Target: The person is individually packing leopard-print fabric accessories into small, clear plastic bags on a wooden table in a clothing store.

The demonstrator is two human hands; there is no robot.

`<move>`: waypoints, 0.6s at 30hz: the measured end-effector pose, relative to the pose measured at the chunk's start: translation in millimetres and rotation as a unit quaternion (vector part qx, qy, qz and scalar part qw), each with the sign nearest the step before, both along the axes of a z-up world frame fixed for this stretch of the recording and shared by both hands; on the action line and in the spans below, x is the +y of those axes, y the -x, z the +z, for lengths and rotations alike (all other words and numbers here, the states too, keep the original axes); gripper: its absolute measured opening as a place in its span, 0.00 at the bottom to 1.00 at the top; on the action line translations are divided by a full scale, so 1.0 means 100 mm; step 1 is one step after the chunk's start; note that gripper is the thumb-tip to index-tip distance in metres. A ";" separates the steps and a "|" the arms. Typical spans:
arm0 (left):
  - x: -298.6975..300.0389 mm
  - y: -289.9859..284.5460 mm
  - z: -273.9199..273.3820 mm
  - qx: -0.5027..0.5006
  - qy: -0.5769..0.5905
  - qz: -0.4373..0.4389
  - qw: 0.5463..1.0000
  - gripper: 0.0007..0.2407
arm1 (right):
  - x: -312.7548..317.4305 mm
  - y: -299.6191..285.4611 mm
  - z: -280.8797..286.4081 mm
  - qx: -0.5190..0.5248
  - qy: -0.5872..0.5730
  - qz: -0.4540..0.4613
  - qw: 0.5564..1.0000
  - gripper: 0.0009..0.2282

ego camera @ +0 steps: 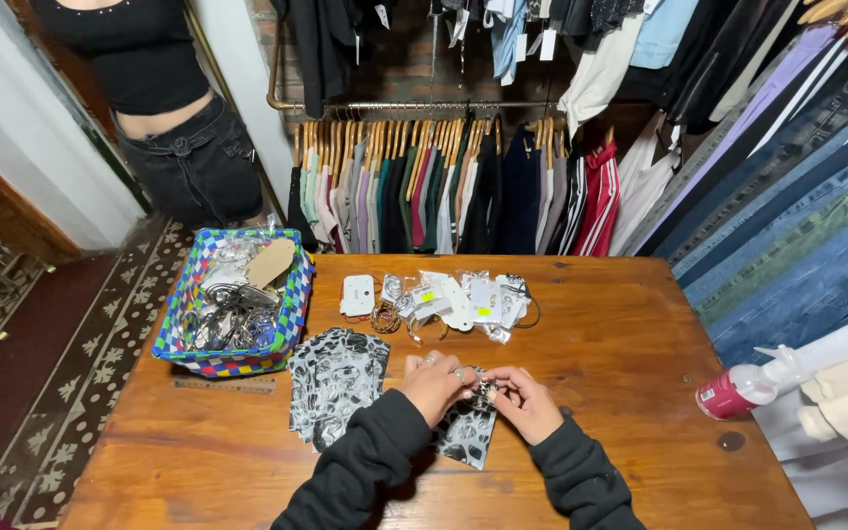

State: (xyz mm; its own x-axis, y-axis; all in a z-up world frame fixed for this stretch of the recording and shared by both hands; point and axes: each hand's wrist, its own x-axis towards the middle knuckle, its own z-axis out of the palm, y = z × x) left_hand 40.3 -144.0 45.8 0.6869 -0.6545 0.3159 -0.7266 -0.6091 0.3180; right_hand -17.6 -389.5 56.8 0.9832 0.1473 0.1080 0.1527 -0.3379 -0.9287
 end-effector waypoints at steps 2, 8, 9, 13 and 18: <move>-0.02 0.00 -0.01 0.005 0.003 0.000 1.000 0.04 | 0.02 0.03 0.08 0.000 -0.019 0.014 1.000 0.14; -0.10 0.03 0.00 0.016 0.026 -0.017 0.999 0.06 | 0.01 0.03 -0.01 0.015 -0.032 0.081 0.996 0.13; -0.11 0.04 0.01 0.011 0.040 -0.022 0.999 0.05 | 0.03 0.04 0.00 0.016 -0.043 0.108 0.993 0.13; -0.08 0.12 0.24 0.004 0.028 -0.046 0.999 0.04 | 0.05 0.06 0.16 -0.118 0.058 0.181 0.975 0.16; -0.04 0.25 0.56 -0.098 0.110 -0.068 0.987 0.01 | 0.03 0.08 0.18 -0.160 0.051 0.193 0.967 0.17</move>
State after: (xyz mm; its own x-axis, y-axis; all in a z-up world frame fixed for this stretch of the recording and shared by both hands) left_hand 15.6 -147.7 101.4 0.5090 -0.6375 0.5784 -0.8575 -0.4340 0.2763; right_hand -25.8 -386.3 74.8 0.7708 0.5231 0.3636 0.5603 -0.2850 -0.7777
